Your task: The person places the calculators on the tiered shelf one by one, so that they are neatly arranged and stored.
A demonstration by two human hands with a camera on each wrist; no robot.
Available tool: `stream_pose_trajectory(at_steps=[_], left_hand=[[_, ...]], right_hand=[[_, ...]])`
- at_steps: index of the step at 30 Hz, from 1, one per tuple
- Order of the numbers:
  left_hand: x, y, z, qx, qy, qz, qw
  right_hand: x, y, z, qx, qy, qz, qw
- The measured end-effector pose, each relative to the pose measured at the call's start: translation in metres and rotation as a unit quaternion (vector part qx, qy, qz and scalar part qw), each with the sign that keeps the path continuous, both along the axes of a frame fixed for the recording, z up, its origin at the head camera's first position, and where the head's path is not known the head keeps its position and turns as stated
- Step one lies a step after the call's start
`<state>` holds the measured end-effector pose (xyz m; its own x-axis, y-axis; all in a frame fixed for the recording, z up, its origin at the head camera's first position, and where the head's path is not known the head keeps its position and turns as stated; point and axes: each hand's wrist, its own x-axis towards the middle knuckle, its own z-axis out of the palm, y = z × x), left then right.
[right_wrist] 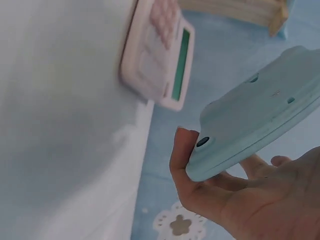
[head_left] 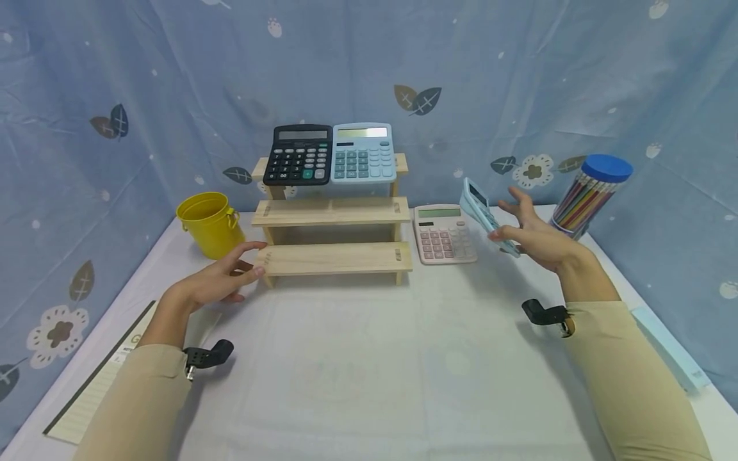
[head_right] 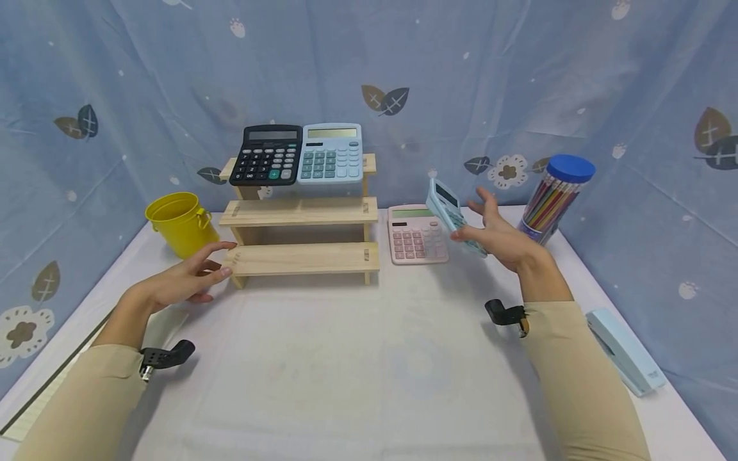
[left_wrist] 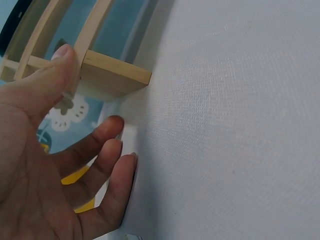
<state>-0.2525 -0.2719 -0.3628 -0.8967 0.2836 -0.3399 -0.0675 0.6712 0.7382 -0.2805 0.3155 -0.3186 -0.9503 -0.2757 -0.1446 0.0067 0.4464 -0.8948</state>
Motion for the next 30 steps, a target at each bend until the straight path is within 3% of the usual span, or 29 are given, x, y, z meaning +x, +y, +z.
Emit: stream_pose_trajectory(at_steps=[13, 18, 24, 30], left_hand=[[-0.002, 0.001, -0.001, -0.003, 0.000, -0.001, 1.0000], [-0.003, 0.001, -0.001, -0.004, -0.002, -0.004, 1.0000], [-0.004, 0.002, -0.001, -0.004, -0.008, -0.006, 0.9999], [-0.002, 0.000, -0.002, -0.010, -0.005, -0.002, 0.9999]], right_hand=[[0.010, -0.038, 0.024, 0.063, 0.059, 0.000, 0.9963], [0.015, -0.052, 0.029, 0.104, 0.098, -0.017, 0.9896], [0.023, -0.066, 0.032, 0.131, 0.127, -0.009, 0.9832], [0.029, -0.086, 0.033, 0.172, 0.167, -0.023, 0.9706]])
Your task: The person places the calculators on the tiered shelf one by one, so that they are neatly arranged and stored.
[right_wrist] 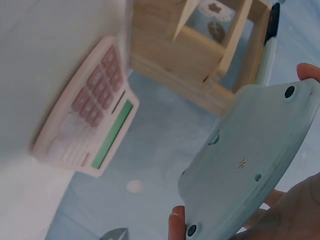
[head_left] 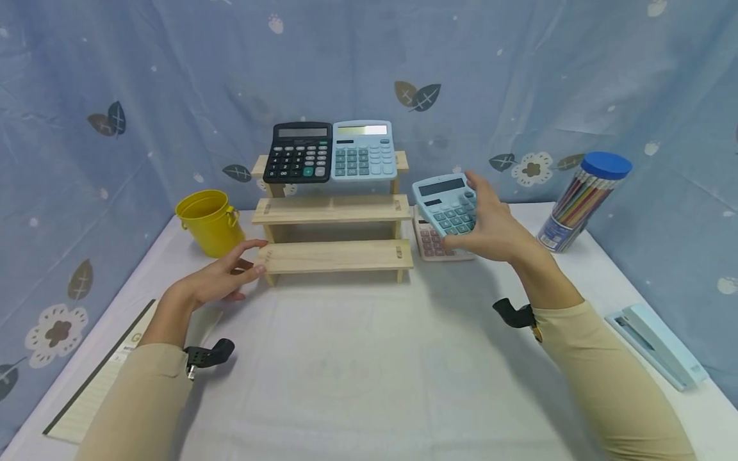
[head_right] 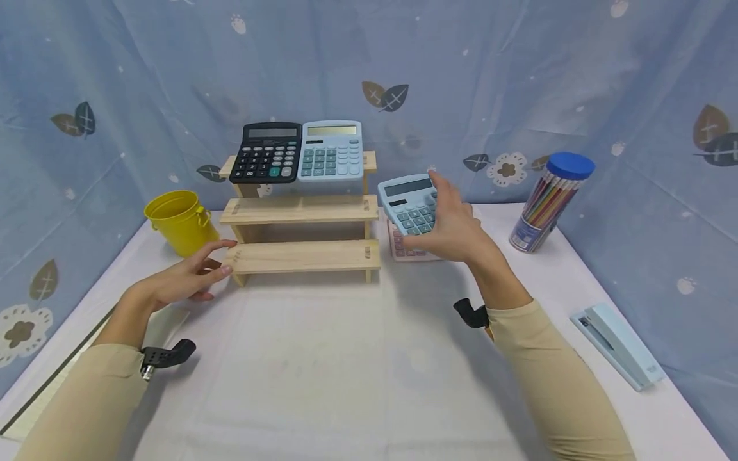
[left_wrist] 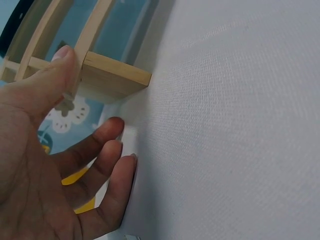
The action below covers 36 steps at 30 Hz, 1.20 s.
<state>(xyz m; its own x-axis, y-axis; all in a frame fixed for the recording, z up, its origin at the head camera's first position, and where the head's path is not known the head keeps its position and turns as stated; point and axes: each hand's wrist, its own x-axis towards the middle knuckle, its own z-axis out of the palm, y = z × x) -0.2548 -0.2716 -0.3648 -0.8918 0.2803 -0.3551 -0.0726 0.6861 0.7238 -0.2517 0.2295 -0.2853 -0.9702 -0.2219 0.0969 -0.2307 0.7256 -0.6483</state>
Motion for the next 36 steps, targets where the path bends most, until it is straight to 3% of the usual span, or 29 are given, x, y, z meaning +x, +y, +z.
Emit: stream_pose_trajectory(at_steps=[6, 15, 36], left_hand=[[0.003, 0.000, 0.003, -0.003, 0.004, -0.002, 1.0000], [0.002, 0.001, 0.003, 0.002, 0.005, -0.003, 1.0000], [0.001, -0.002, 0.003, 0.000, 0.003, -0.007, 1.0000]], right_hand=[[0.005, -0.016, 0.001, 0.035, 0.020, 0.000, 0.9992], [0.011, -0.037, 0.004, 0.100, 0.041, 0.035, 0.9935], [0.002, -0.094, 0.009, 0.133, 0.073, 0.081, 0.9851]])
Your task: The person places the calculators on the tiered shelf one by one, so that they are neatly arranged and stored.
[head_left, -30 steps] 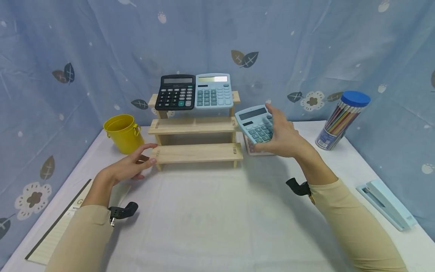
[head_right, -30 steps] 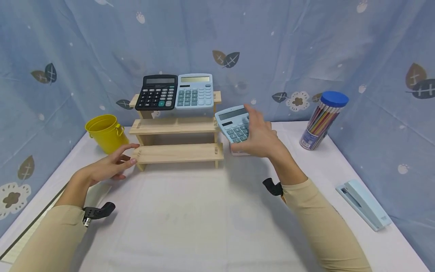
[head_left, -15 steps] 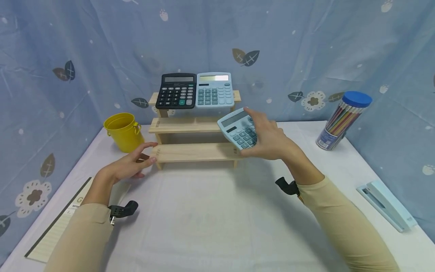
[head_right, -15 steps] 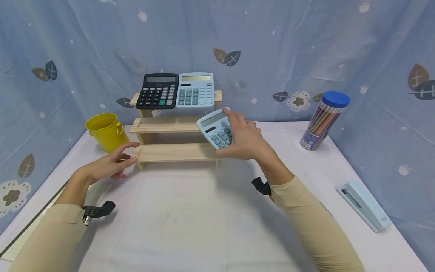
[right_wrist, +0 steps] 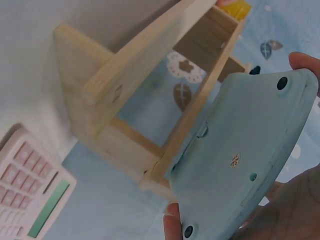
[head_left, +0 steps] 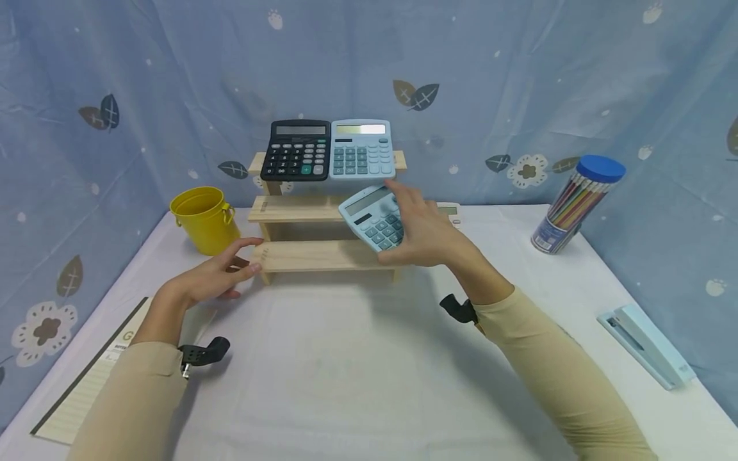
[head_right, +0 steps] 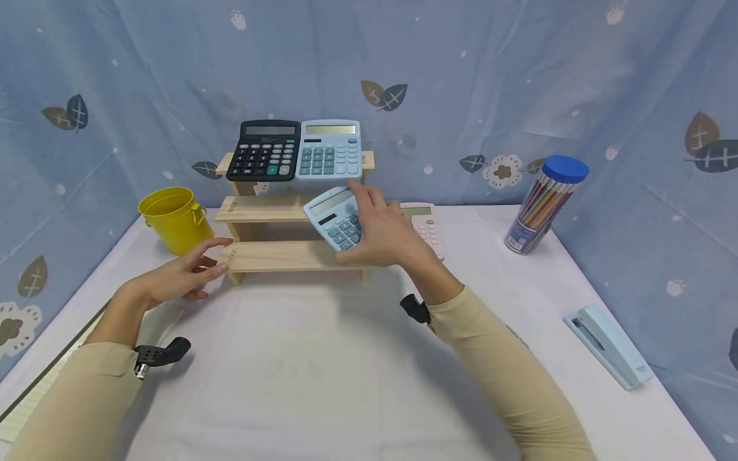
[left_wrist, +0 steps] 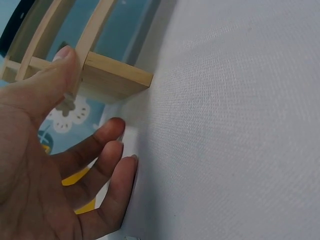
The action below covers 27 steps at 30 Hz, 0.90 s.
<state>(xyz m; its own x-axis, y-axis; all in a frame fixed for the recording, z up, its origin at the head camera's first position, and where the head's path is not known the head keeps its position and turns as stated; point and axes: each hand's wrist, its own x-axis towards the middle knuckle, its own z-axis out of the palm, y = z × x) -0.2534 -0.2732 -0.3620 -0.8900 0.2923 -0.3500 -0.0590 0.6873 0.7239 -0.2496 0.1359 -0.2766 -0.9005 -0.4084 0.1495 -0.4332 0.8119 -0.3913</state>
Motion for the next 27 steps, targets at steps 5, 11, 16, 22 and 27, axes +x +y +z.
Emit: stream_pose_trajectory(at_steps=[5, 11, 16, 22, 27], left_hand=[[-0.001, -0.001, -0.002, 0.002, 0.000, 0.001, 1.0000], [-0.002, -0.001, -0.003, 0.006, 0.000, 0.001, 1.0000], [-0.001, 0.000, -0.003, 0.007, 0.001, 0.000, 1.0000], [0.001, -0.001, 0.002, 0.008, 0.005, -0.005, 0.9999], [-0.001, -0.002, 0.000, 0.012, 0.004, -0.004, 0.9999]], right_hand=[[-0.003, -0.013, -0.004, -0.004, 0.008, -0.009, 0.9999], [-0.005, -0.027, -0.010, -0.012, 0.013, -0.017, 0.9997], [-0.007, -0.036, -0.016, -0.023, 0.018, -0.012, 0.9995], [-0.014, -0.052, -0.022, -0.048, 0.018, -0.013, 0.9986], [-0.016, -0.066, -0.025, -0.037, 0.038, -0.030, 0.9981]])
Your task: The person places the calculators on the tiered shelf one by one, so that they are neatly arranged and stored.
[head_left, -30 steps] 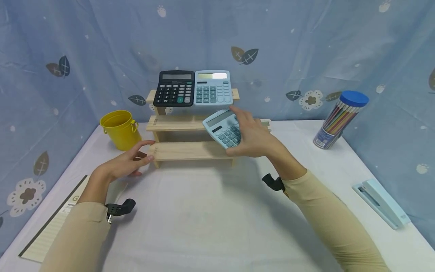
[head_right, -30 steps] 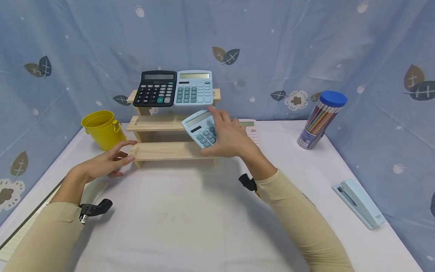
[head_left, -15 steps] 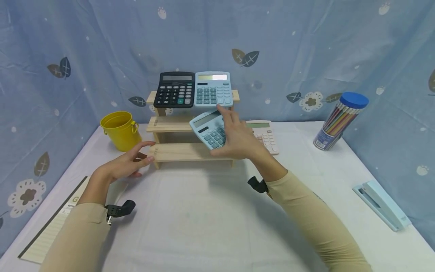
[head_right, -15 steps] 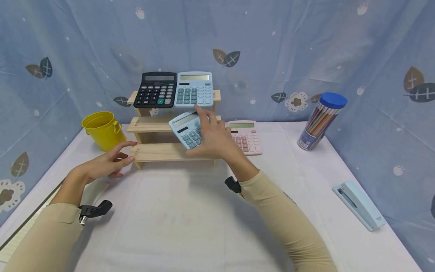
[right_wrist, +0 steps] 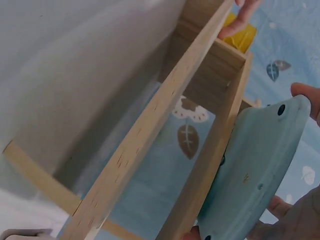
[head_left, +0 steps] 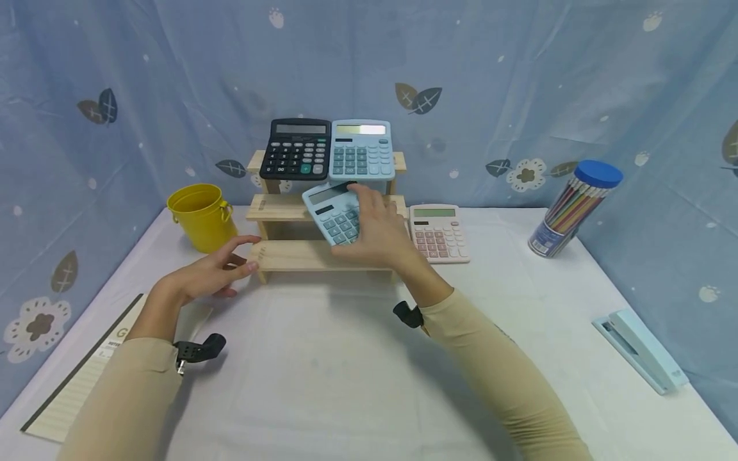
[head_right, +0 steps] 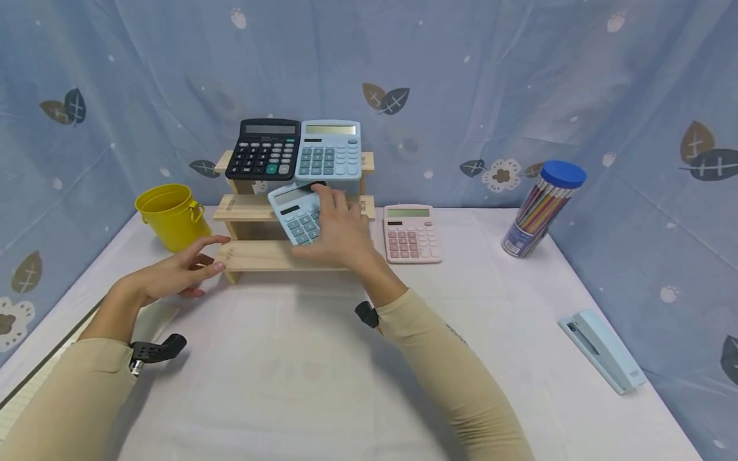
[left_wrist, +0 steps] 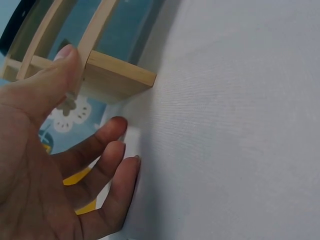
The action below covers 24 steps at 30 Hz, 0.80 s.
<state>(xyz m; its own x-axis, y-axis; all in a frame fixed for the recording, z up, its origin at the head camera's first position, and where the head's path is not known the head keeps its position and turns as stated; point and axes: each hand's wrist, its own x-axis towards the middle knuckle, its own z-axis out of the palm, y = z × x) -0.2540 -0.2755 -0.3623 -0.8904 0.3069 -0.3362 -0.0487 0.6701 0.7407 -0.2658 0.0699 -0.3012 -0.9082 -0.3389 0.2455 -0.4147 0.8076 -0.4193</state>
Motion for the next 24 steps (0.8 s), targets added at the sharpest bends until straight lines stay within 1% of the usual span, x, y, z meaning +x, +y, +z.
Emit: stream_pose_trajectory(at_steps=[3, 9, 13, 17, 19, 21, 24], left_hand=[[-0.002, -0.001, -0.001, -0.002, 0.000, 0.001, 1.0000], [-0.002, -0.002, -0.003, 0.004, 0.003, -0.003, 1.0000], [-0.002, 0.000, -0.004, 0.009, 0.002, -0.006, 0.9999], [-0.002, 0.003, -0.004, 0.009, -0.001, -0.007, 0.9999], [-0.002, 0.003, -0.004, 0.008, -0.001, -0.007, 0.9999], [-0.002, 0.002, -0.003, 0.006, -0.001, -0.007, 1.0000], [-0.002, 0.000, -0.002, 0.002, 0.002, -0.005, 1.0000]], right_hand=[[0.000, -0.008, 0.001, 0.011, 0.014, -0.007, 0.9998], [-0.001, -0.024, 0.000, 0.031, 0.024, -0.016, 0.9991], [-0.004, -0.030, -0.006, 0.005, 0.028, -0.030, 0.9991], [-0.007, -0.034, -0.009, -0.015, 0.015, -0.033, 0.9992], [-0.008, -0.033, -0.009, -0.016, 0.005, -0.026, 0.9995], [-0.008, -0.032, -0.007, -0.014, -0.007, -0.010, 0.9998], [-0.009, -0.029, -0.004, -0.017, -0.018, 0.033, 0.9992]])
